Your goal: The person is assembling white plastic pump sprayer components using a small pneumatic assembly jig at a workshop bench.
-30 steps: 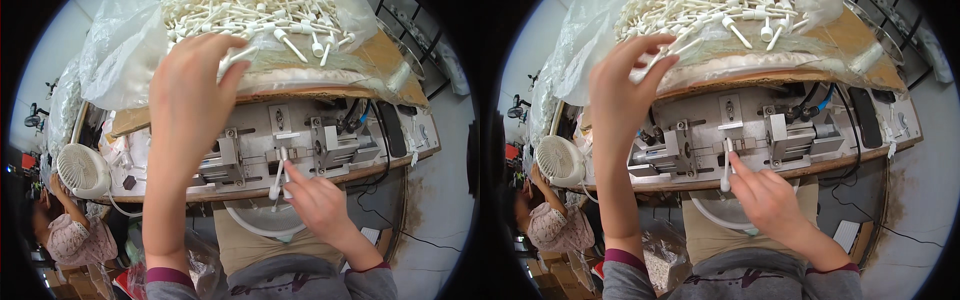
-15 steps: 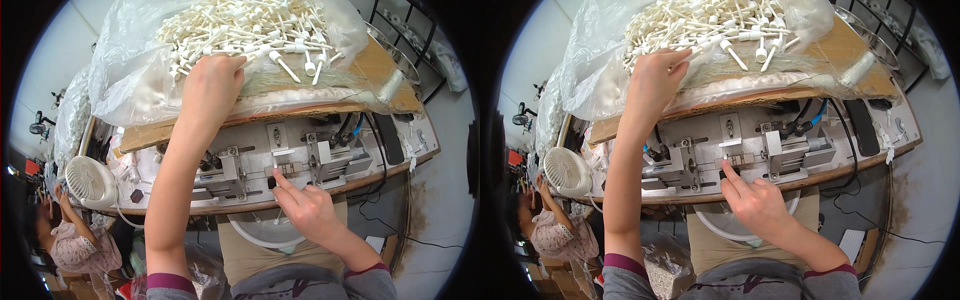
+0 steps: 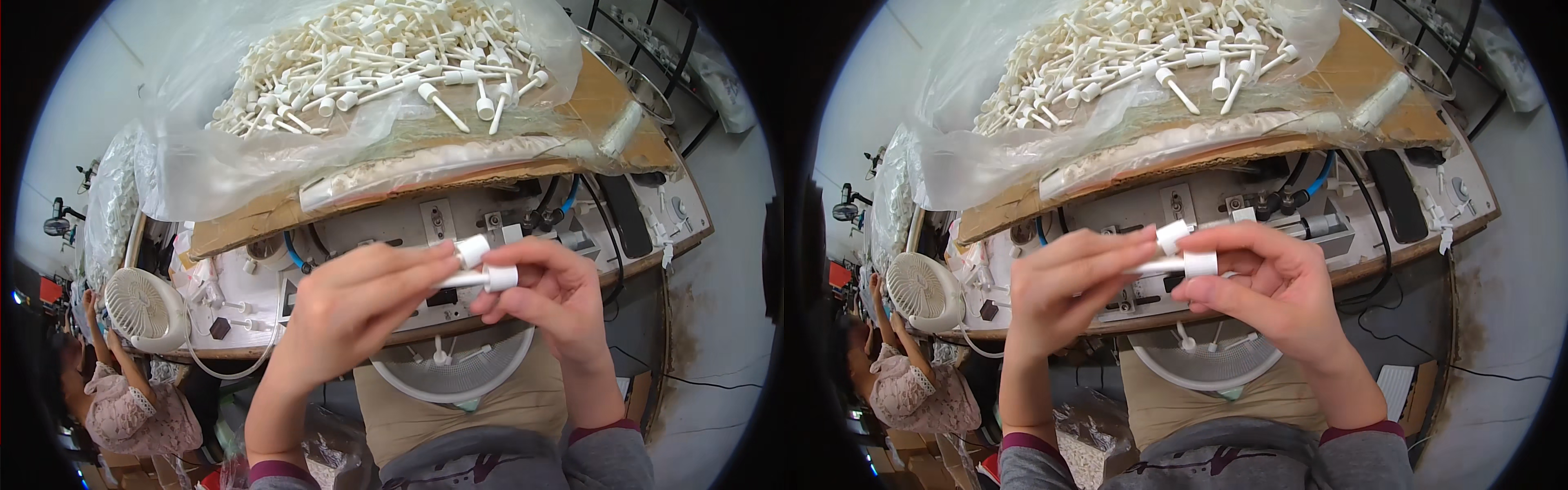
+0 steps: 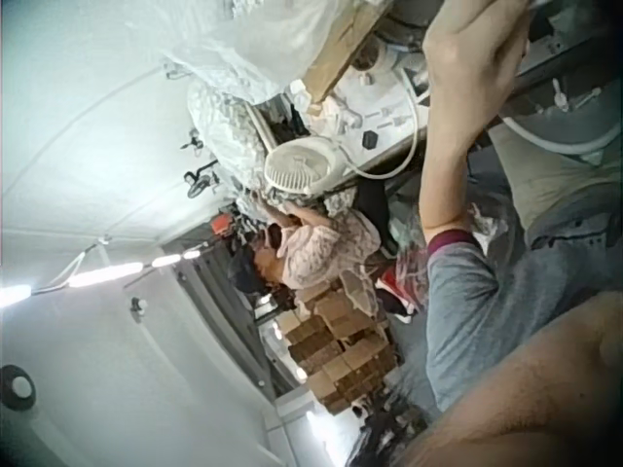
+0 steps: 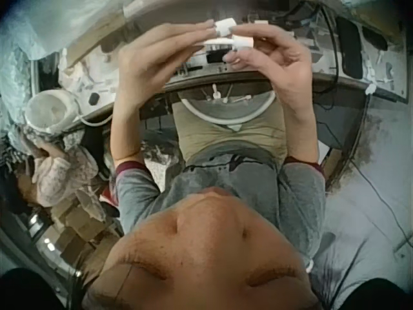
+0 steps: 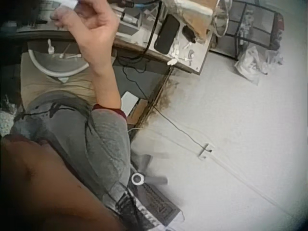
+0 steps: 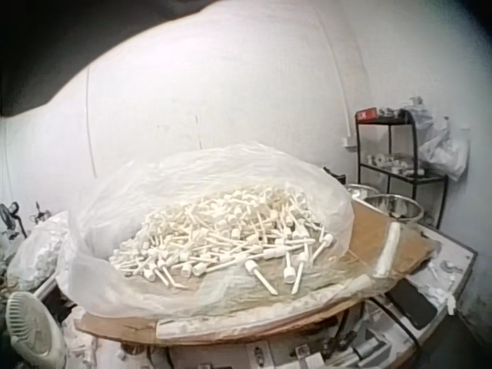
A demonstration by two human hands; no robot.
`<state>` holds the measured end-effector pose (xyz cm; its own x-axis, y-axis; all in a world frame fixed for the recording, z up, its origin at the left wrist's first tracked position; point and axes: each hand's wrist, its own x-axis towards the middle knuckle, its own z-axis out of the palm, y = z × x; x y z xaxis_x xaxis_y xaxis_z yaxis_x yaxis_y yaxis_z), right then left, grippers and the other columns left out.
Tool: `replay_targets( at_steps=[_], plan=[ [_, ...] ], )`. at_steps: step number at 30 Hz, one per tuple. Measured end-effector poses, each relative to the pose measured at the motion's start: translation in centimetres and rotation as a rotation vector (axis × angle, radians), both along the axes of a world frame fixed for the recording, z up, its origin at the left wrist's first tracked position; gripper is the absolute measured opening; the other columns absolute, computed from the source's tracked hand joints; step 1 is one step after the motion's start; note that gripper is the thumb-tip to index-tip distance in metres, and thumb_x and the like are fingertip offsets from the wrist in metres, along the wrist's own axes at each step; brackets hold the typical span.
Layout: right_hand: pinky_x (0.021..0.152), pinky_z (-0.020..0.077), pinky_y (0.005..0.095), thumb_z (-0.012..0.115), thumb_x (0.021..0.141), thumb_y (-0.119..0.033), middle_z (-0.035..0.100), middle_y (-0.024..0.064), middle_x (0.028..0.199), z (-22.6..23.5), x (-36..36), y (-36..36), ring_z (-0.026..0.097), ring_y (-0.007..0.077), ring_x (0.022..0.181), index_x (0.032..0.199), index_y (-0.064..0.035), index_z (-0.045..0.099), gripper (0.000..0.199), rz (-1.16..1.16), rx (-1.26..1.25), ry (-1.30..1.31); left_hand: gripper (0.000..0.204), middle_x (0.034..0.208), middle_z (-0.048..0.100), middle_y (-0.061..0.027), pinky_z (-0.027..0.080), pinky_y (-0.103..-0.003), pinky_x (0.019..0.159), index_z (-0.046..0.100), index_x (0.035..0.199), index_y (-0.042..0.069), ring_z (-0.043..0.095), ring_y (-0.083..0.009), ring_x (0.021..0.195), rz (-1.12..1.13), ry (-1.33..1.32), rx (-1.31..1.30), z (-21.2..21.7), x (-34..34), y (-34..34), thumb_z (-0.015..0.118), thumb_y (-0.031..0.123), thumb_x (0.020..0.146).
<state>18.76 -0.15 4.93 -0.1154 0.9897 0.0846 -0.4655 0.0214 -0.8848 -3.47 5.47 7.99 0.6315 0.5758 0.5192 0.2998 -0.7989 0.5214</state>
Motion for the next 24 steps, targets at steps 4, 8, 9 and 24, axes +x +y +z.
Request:
replay_targets(
  at_steps=[4,8,9,24],
  plan=[
    [0.073,0.0596,0.0271,0.065,0.084,0.008,0.069,0.0147,0.094,-1.1,0.5,-1.1,0.071,0.0189,0.080,0.109,0.0085,0.064,0.025,-0.043,-0.006,-0.022,0.035,0.106,0.073,-0.0161,0.055,-0.027,0.072,0.073,0.110,0.002,0.071,-0.0199,0.085,0.045,-0.017,0.013,-0.9,-0.5,-1.5,0.073,-0.006,0.076],
    [0.068,0.0582,0.0265,0.066,0.079,0.008,0.069,0.0157,0.095,-2.7,1.7,-1.7,0.069,0.0166,0.075,0.103,0.0051,0.064,0.024,-0.375,0.196,-0.164,0.028,0.107,0.073,-0.0163,0.055,-0.028,0.070,0.074,0.107,0.000,0.070,-0.0204,0.081,0.181,-0.136,-0.038,-2.1,-2.3,-1.7,0.072,-0.006,0.079],
    [0.067,0.0575,0.0263,0.068,0.077,0.007,0.069,0.0157,0.095,-3.2,1.5,-1.7,0.068,0.0164,0.075,0.101,0.0043,0.064,0.024,-0.492,0.266,-0.319,0.029,0.107,0.073,-0.0168,0.055,-0.028,0.071,0.074,0.107,-0.001,0.070,-0.0205,0.083,0.190,-0.181,-0.083,-2.2,-2.6,-1.8,0.072,-0.007,0.079],
    [0.057,0.0524,0.0248,0.067,0.075,-0.001,0.065,0.0259,0.116,-10.2,-3.7,-1.8,0.064,0.0148,0.065,0.096,0.0053,0.065,0.021,-0.381,0.963,-1.281,0.026,0.107,0.068,-0.0236,0.062,-0.031,0.071,0.070,0.108,-0.006,0.072,-0.0267,0.083,0.251,-0.502,-0.362,-4.4,-3.5,-4.7,0.069,-0.007,0.082]
  ],
)
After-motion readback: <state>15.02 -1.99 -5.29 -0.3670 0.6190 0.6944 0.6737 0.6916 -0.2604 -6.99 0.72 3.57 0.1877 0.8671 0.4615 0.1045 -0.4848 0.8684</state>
